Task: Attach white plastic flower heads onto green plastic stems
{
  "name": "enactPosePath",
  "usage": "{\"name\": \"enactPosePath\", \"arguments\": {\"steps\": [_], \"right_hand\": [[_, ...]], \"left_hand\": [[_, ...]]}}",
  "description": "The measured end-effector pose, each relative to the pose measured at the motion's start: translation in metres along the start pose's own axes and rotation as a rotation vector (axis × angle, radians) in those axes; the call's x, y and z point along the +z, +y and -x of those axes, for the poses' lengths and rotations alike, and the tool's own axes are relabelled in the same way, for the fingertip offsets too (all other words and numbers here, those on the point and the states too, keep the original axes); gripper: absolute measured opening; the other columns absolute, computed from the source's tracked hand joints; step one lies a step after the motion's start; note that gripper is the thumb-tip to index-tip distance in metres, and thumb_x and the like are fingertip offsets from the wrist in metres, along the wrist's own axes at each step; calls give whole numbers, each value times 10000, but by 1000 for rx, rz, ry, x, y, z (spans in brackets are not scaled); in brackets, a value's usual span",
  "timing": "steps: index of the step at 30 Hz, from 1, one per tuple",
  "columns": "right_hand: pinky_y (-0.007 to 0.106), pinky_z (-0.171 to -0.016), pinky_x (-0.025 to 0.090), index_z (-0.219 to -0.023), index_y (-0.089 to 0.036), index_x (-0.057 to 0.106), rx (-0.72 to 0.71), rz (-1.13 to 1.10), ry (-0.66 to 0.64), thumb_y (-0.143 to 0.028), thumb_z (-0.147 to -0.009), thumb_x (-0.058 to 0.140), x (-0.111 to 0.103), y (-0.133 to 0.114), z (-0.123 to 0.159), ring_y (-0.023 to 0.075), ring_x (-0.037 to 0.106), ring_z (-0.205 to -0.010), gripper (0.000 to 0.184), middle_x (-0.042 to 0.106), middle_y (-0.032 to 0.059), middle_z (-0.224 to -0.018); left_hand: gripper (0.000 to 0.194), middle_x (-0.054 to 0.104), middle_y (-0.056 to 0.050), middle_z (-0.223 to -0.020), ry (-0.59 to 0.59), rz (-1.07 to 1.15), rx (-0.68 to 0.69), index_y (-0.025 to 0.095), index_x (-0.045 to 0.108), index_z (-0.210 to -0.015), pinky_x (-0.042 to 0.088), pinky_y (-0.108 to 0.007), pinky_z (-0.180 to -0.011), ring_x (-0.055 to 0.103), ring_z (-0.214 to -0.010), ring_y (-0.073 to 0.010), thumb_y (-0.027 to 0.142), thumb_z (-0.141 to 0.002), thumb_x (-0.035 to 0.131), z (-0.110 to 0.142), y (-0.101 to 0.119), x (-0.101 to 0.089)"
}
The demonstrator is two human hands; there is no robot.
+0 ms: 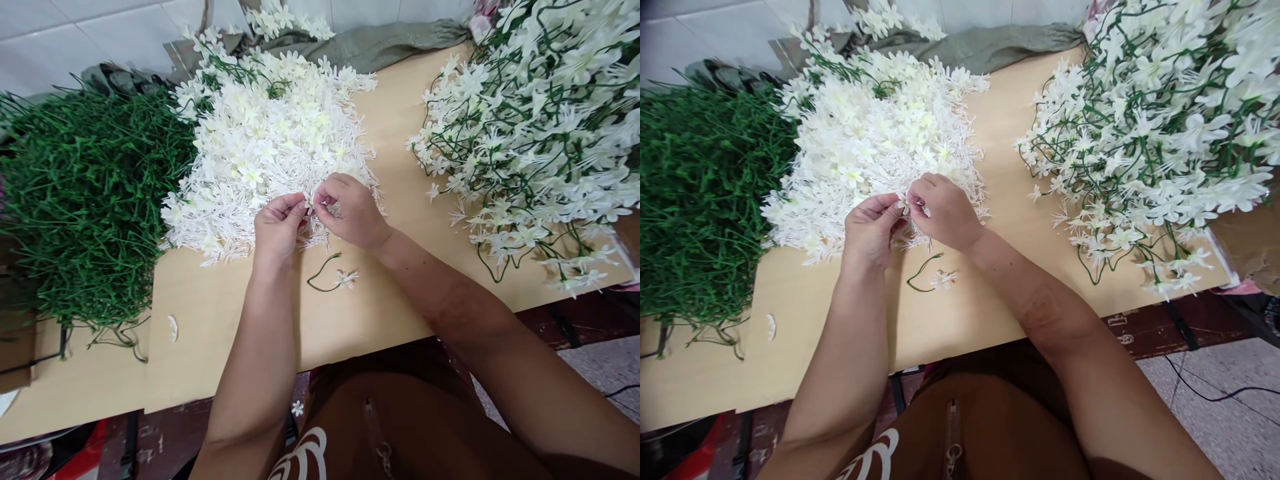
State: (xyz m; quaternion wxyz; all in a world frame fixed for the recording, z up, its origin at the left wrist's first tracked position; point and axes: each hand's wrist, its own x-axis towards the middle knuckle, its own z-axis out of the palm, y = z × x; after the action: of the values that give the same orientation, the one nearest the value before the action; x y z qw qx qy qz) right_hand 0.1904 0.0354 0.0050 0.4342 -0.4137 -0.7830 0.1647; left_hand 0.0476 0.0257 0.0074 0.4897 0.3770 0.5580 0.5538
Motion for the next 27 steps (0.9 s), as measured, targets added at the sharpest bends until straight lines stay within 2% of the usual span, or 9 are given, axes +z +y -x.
{"name": "enactPosePath", "arguments": {"steps": [2,8,14,18,23,27], "right_hand": [[314,-771,422,-717,-217,435,5,10,-12,-103,-808,485,1,0,0,169,501,-780,154,527,32,-771],[334,-799,416,-723,-208,463,8,0,-7,-129,-844,465,3,-1,1,181,505,-807,145,534,47,-780],[302,-756,462,-761,-187,524,32,-235,12,-140,-840,540,6,2,2,147,520,-785,94,550,34,-805],[297,-727,510,-807,-176,560,31,-360,55,-192,-834,584,9,9,2,158,542,-879,39,556,56,-912],[303,-758,549,-908,-172,560,100,-506,62,-273,-835,625,15,12,3,162,575,-935,140,572,68,-991],[272,-712,547,-948,-177,551,174,-634,-1,-292,-829,648,17,10,2,130,601,-828,192,599,42,-943]], "left_hand": [[129,664,18,-618,-1,-6,-9,186,703,-690,498,-214,-543,583,-543,-87,138,-651,817,0,1,1],[123,681,-10,-655,-103,-43,43,161,703,-696,493,-238,-591,609,-593,-106,123,-664,815,1,1,-2],[117,640,17,-598,-88,-31,5,155,678,-716,459,-194,-511,578,-513,-79,115,-676,781,3,8,-4],[157,606,42,-559,-78,-13,-30,162,627,-708,427,-147,-466,558,-485,-61,115,-660,769,5,15,-2],[196,578,32,-524,-135,17,-81,150,579,-624,397,-137,-460,509,-477,-50,114,-659,768,10,21,0],[187,549,38,-515,-173,-20,-52,153,578,-628,371,-151,-452,471,-461,-50,114,-682,752,11,21,2]]}}
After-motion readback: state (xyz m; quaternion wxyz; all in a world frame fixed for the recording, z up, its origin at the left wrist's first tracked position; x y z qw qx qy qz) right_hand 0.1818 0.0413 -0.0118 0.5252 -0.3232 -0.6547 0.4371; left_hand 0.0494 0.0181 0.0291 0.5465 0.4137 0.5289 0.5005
